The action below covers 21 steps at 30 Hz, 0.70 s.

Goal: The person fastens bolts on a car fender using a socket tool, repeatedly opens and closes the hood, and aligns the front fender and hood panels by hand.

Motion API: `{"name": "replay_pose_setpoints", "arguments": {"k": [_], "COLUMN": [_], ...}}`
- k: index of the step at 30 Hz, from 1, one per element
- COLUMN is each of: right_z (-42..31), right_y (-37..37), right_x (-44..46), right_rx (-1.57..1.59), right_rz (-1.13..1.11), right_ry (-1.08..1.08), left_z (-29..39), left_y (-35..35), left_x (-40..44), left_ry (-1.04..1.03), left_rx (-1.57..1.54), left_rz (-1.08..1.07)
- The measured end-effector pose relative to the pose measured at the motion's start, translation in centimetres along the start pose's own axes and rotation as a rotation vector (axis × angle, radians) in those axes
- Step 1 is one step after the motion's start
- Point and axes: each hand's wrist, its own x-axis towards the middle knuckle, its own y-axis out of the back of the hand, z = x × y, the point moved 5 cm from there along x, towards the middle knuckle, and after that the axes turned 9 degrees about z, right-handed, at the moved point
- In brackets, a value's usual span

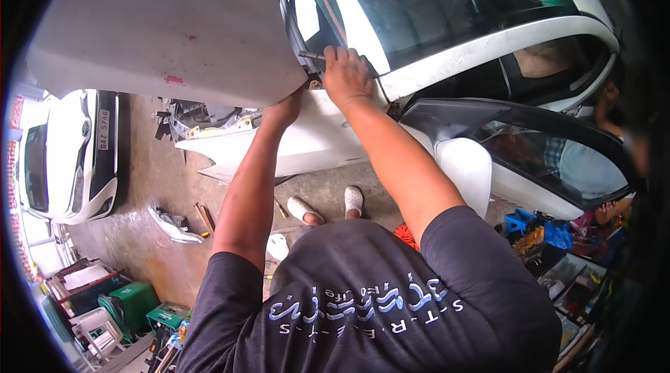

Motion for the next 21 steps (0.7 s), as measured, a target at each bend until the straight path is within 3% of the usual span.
{"name": "replay_pose_setpoints", "arguments": {"k": [7,15,19,21], "right_z": [0.0,0.1,-0.2,0.1], "right_y": [-0.2,-0.2,-0.1,0.0], "right_x": [0.1,-0.4,0.2,0.0], "right_rx": [0.002,-0.016,-0.004,-0.018], "right_rz": [0.010,0.015,0.044,0.026], "right_ry": [-0.031,-0.036,-0.025,-0.043], "left_z": [1.0,1.0,0.8,0.8], "left_y": [0.9,1.4,1.6,1.2], "left_x": [0.1,-0.4,0.3,0.3], "left_ry": [0.010,0.194,0.079,0.056], "left_rx": [-0.072,-0.211,-0.094,-0.090], "left_rz": [-0.017,-0.117,-0.077,-0.156]}}
